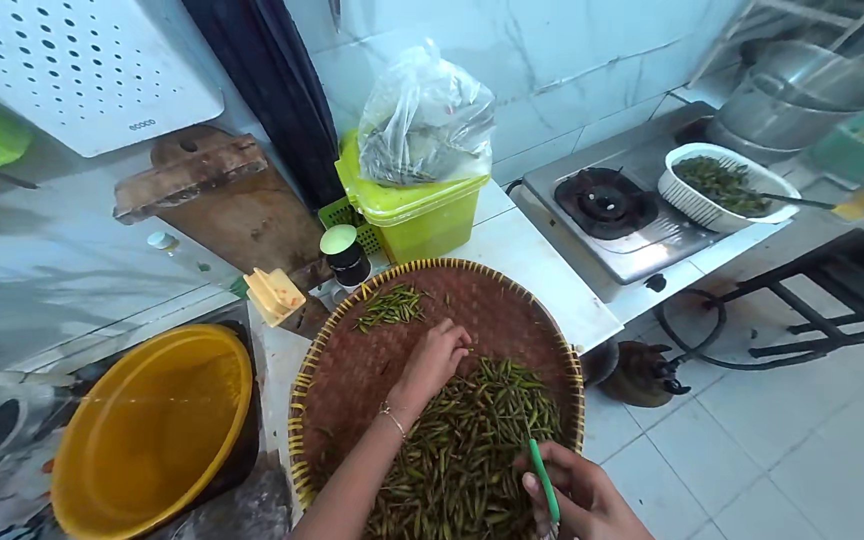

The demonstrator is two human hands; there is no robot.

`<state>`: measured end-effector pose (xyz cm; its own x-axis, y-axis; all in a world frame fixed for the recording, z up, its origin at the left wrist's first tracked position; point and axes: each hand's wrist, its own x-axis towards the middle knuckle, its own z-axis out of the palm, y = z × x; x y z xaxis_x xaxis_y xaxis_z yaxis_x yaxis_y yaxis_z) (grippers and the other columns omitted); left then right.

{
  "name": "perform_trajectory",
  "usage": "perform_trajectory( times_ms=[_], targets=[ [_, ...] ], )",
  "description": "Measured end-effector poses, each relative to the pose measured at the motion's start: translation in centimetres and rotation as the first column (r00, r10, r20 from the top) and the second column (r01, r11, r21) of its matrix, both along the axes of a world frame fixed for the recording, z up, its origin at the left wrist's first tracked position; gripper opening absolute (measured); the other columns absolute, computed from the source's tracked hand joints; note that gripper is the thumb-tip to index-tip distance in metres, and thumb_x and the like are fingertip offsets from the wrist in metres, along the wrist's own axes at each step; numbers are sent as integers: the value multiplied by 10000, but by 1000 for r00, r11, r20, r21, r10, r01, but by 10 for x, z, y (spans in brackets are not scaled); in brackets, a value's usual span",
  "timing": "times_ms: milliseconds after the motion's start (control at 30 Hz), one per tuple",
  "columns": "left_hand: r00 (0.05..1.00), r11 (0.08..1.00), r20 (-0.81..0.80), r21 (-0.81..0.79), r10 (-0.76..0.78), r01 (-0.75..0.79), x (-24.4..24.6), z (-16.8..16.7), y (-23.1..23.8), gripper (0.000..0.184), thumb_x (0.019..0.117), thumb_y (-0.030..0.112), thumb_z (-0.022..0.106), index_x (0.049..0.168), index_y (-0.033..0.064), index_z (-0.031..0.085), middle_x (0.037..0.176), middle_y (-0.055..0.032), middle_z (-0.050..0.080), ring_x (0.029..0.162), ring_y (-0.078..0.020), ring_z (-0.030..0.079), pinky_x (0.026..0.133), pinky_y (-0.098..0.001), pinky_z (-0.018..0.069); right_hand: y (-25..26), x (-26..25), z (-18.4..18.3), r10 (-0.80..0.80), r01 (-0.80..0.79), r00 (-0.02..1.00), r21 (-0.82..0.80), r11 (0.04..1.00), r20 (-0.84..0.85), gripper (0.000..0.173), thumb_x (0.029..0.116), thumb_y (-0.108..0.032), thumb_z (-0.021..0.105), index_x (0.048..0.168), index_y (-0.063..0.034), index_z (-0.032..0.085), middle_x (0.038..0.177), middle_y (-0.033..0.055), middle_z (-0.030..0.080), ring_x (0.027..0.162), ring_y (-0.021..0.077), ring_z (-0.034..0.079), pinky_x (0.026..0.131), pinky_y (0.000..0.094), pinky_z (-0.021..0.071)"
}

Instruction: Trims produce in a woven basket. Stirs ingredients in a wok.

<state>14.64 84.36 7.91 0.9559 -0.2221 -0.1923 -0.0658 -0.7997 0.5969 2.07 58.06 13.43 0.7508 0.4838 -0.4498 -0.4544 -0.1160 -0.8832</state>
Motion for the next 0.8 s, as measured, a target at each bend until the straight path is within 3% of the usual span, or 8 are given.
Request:
perform_trajectory(
  times_ms=[100, 167, 300, 467, 633, 733, 800],
  targets=[
    [987, 981, -133, 161, -92, 113, 9, 14, -10, 228, 1026, 160, 616, 1197, 26, 685, 1202, -174, 625, 1082, -297, 652, 999, -423, 526, -4, -2, -3, -8, 8, 1000, 0, 1000, 8, 263, 1010, -192, 667, 1217, -34, 627, 873, 74, 726, 710, 179, 704, 573, 343, 588],
    [984, 976, -156, 186, -83, 112, 8, 15, -8, 235, 1030, 188, 613, 1189, 30, 685, 1213, -168, 616, 1101, -296, 643, 1005, -426, 521, -4, -4, -6, -5, 5, 1000, 2, 1000, 11, 265, 1013, -197, 663, 1221, -36, 624, 867, 71, 724, 706, 177, 701, 572, 341, 585],
    [995, 993, 9, 60, 99, -100, 5, 14, 26, 220, 1001, 216, 665, 1128, 47, 722, 1156, -145, 667, 980, -269, 691, 925, -455, 576, -3, -3, -7, -18, 18, 1000, 29, 999, 1, 267, 1015, -192, 659, 1224, -30, 623, 860, 70, 721, 694, 178, 695, 569, 349, 587],
    [939, 953, 210, 77, 271, -292, 8, 53, 67, 193, 960, 117, 722, 1109, -4, 703, 1098, -219, 673, 918, -380, 687, 840, -560, 568, 2, 1, -6, 14, -14, 1000, 15, 1000, -18, 265, 1016, -180, 654, 1233, -35, 610, 866, 61, 718, 687, 164, 688, 575, 332, 582],
    [898, 924, 301, 110, 320, -366, 4, 58, 70, 567, 903, 108, 788, 1428, 56, 582, 1426, -209, 531, 969, -379, 684, 824, -545, 588, 8, 5, -2, 51, -50, 999, 24, 998, -7, 277, 1016, -182, 654, 1245, -34, 606, 870, 66, 717, 701, 166, 689, 578, 330, 581],
    [922, 955, 281, 53, 266, -292, -13, 42, 57, 290, 959, 169, 715, 1236, 84, 699, 1238, -152, 629, 871, -287, 695, 780, -484, 613, 5, 5, -1, 43, -44, 999, 30, 999, 12, 267, 1017, -174, 652, 1240, -32, 611, 869, 65, 719, 698, 162, 689, 578, 327, 580],
    [986, 987, 76, 51, 149, -154, -28, 31, 43, 213, 968, 230, 694, 1129, 99, 739, 1130, -115, 669, 892, -249, 693, 830, -457, 605, 4, 3, -2, 35, -35, 999, 33, 999, 2, 263, 1017, -174, 653, 1236, -33, 613, 861, 63, 720, 694, 160, 691, 569, 323, 579]
  ],
)
